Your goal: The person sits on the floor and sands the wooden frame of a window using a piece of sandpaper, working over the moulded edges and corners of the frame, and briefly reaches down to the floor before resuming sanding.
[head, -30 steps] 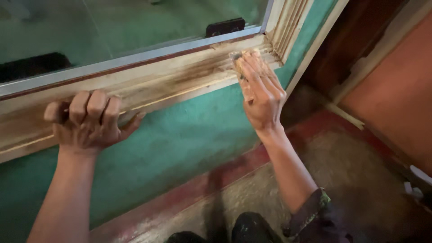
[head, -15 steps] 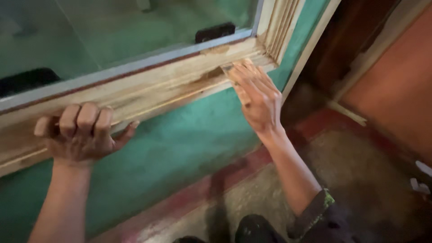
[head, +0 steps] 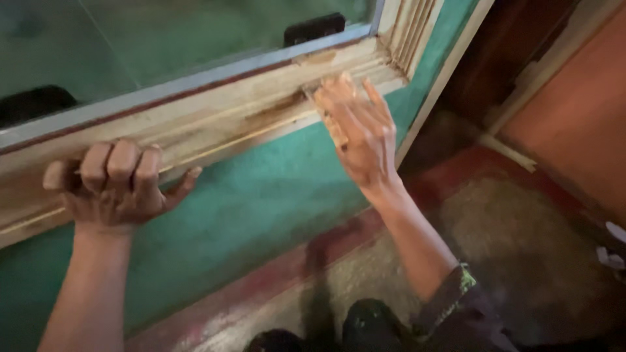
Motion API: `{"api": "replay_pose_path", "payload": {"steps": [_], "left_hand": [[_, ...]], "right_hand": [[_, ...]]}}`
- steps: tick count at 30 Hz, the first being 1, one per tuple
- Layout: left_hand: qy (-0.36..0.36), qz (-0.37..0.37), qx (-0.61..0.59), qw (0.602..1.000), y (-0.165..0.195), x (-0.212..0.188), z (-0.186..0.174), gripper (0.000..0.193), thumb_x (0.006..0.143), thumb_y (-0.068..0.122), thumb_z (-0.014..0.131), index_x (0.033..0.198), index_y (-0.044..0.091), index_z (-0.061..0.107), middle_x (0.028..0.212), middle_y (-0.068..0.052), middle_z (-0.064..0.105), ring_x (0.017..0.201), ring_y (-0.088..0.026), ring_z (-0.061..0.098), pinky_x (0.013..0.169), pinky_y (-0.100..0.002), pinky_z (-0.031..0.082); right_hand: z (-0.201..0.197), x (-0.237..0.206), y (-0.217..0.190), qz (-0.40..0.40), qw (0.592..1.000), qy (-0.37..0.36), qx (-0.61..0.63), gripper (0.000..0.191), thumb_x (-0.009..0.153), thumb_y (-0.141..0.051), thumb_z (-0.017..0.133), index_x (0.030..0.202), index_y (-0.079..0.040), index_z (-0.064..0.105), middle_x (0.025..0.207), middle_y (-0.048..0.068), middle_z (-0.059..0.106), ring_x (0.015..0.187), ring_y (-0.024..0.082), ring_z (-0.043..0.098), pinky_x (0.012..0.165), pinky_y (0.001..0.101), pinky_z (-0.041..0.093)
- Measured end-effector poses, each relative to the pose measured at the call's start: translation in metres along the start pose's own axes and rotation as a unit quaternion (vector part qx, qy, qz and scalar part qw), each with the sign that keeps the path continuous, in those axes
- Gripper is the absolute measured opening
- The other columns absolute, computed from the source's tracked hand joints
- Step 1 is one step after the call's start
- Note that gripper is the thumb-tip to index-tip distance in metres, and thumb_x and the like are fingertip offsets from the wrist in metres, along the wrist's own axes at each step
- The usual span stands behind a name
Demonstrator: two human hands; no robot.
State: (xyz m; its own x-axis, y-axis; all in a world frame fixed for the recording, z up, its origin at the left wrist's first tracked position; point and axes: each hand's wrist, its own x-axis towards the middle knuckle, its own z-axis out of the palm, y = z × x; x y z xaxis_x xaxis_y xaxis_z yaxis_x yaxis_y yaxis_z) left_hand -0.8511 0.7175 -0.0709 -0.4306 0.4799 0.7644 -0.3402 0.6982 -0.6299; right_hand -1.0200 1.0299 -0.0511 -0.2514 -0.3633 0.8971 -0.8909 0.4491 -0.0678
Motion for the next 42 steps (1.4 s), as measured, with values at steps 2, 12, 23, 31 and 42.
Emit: {"api": "replay_pose_path", "payload": {"steps": [2,12,23,31,42], "left_hand": [[0.011,-0.009,0.000,1.000,0.001,-0.001,0.000,0.053,0.088,0.075,0.060,0.099,0.024,0.054,0.101,0.000,0.049,0.106,-0.017,0.049,0.095,-0.046,0.027],[0.012,-0.018,-0.053,0.998,0.002,-0.021,0.015,0.055,0.098,0.074,0.063,0.113,0.021,0.054,0.114,-0.004,0.047,0.119,-0.021,0.047,0.102,-0.050,0.027],[0.002,-0.030,-0.039,0.999,0.004,-0.022,0.016,0.057,0.097,0.077,0.061,0.117,0.024,0.053,0.117,-0.001,0.046,0.119,-0.019,0.046,0.102,-0.047,0.026],[0.014,-0.030,-0.038,0.999,0.005,-0.026,0.017,0.057,0.098,0.077,0.063,0.116,0.024,0.052,0.117,-0.001,0.044,0.120,-0.019,0.044,0.103,-0.047,0.026],[0.006,-0.028,-0.057,0.998,0.004,-0.024,0.015,0.057,0.097,0.076,0.062,0.113,0.022,0.054,0.116,-0.001,0.047,0.120,-0.019,0.045,0.101,-0.048,0.025]], "right_hand": [[-0.005,0.000,-0.003,-0.003,1.000,0.017,0.000,0.035,0.094,0.001,0.061,0.127,-0.004,0.071,0.135,0.013,0.070,0.135,0.032,0.063,0.121,0.0515,0.042],[0.020,0.016,-0.023,-0.046,0.997,0.051,-0.018,0.028,0.098,-0.006,0.068,0.126,-0.004,0.070,0.134,0.014,0.069,0.131,0.031,0.064,0.117,0.0470,0.048],[0.021,0.023,-0.034,-0.041,0.996,0.073,0.001,0.026,0.102,-0.007,0.068,0.128,-0.003,0.069,0.135,0.015,0.068,0.132,0.032,0.063,0.116,0.0462,0.049],[0.003,0.009,-0.033,-0.032,0.999,0.025,-0.030,0.028,0.099,-0.010,0.070,0.126,-0.006,0.071,0.133,0.011,0.070,0.130,0.029,0.065,0.120,0.0501,0.043],[0.015,0.001,-0.031,-0.057,0.997,0.024,-0.037,0.026,0.099,-0.008,0.071,0.125,-0.004,0.071,0.130,0.013,0.071,0.129,0.031,0.065,0.117,0.0463,0.046]]}}
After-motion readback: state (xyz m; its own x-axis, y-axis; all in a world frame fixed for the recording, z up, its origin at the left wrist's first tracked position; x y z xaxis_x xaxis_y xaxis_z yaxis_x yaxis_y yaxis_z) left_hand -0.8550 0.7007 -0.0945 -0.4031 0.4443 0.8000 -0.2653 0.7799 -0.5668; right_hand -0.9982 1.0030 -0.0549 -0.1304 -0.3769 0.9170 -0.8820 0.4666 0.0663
